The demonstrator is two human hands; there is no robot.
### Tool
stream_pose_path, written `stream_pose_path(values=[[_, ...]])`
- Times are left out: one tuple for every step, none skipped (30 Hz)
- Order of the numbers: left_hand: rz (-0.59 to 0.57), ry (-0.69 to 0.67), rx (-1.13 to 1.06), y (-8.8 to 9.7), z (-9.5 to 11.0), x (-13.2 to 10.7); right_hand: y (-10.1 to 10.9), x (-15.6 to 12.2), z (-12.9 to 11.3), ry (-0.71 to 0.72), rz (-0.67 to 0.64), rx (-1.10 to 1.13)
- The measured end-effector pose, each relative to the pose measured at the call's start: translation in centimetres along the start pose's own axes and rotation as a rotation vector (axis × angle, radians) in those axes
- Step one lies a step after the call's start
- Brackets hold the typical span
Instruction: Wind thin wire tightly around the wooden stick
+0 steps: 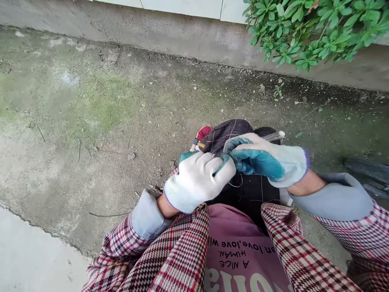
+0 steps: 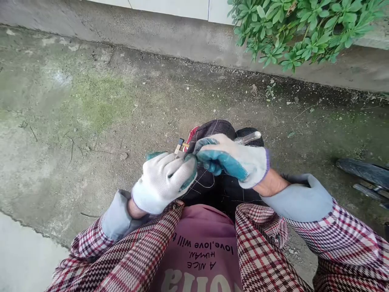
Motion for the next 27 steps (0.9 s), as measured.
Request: stream_pose_path(values=[[-0.022,0.051,-0.062,-0.2,-0.2,0.0,0.0,-0.1,0.3,-0.035,-0.002,0.035],[-0.042,0.163,-0.172,-0.4,-0.6,0.1,0.1,-0.3,0.4,-0.03,0.034,0.006],[-0.051,0.317,-0.311,-0.5,-1.1,0.2,0.1,-0.6,0.2,0.023,0.106,-0.078],[-0.054,0.49,-0.465,-0.7,-1.6,0.3,0.1,-1.1,-0.2,0.118,0.212,-0.208],[-0.052,0.653,-0.621,-1.0,-2.1,0.3,0.1,-1.6,-0.8,0.242,0.333,-0.365],[-0.054,0.791,-0.768,-1.3,-2.4,0.2,-0.1,-2.2,-1.5,0.38,0.44,-0.532],[-0.064,0.887,-0.901,-1.6,-2.6,0.2,-0.5,-2.8,-2.0,0.502,0.507,-0.697],[-0.086,0.944,-1.018,-2.0,-2.7,0.2,-0.9,-3.2,-2.3,0.588,0.526,-0.851],[-0.116,0.984,-1.118,-2.3,-2.7,0.2,-1.4,-3.4,-2.4,0.643,0.497,-0.982],[-0.143,1.017,-1.201,-2.6,-2.7,0.1,-1.7,-3.6,-2.5,0.676,0.455,-1.086],[-0.163,1.048,-1.264,-2.9,-2.7,0.1,-2.0,-3.6,-2.5,0.693,0.413,-1.163],[-0.182,1.075,-1.308,-3.1,-2.7,0.0,-2.2,-3.7,-2.5,0.701,0.377,-1.218],[-0.196,1.098,-1.336,-3.2,-2.7,-0.1,-2.2,-3.7,-2.5,0.704,0.356,-1.257],[-0.209,1.117,-1.354,-3.2,-2.6,-0.2,-2.2,-3.7,-2.5,0.705,0.347,-1.284],[-0.217,1.13,-1.368,-3.2,-2.6,-0.2,-2.2,-3.8,-2.5,0.705,0.345,-1.305],[-0.219,1.136,-1.384,-3.2,-2.5,-0.2,-2.2,-3.8,-2.6,0.706,0.35,-1.32],[-0.214,1.135,-1.405,-3.1,-2.4,-0.2,-2.1,-3.9,-2.6,0.709,0.354,-1.331],[-0.207,1.128,-1.425,-3.1,-2.3,-0.1,-2.1,-3.9,-2.6,0.718,0.358,-1.341],[-0.198,1.116,-1.434,-3.0,-2.2,0.0,-2.2,-3.8,-2.7,0.743,0.357,-1.35],[-0.189,1.098,-1.425,-2.8,-2.1,0.1,-2.3,-3.8,-2.8,0.77,0.353,-1.357],[-0.178,1.081,-1.39,-2.6,-2.1,0.1,-2.4,-3.6,-2.8,0.788,0.346,-1.36],[-0.163,1.061,-1.324,-2.4,-2.0,0.2,-2.5,-3.5,-3.0,0.789,0.34,-1.354],[-0.14,1.034,-1.227,-2.1,-2.1,0.2,-2.6,-3.2,-3.1,0.769,0.338,-1.334],[-0.107,0.994,-1.103,-1.8,-2.1,0.2,-2.7,-3.0,-3.3,0.727,0.343,-1.291],[-0.069,0.931,-0.961,-1.4,-2.2,0.1,-2.7,-2.7,-3.4,0.671,0.353,-1.217],[-0.028,0.839,-0.803,-0.9,-2.2,0.1,-2.6,-2.3,-3.5,0.605,0.364,-1.107],[0.0,0.711,-0.635,-0.5,-2.1,0.1,-2.5,-2.0,-3.4,0.53,0.355,-0.959]])
Point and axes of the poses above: each hand's wrist, its own x-axis towards the middle knuckle, its own y-axis out of the back of the hand, z = x × y, the point moved 3 cm from there along x, towards the middle knuckle, and after that the axes turned 10 degrees about x, right-handed, at the moved point
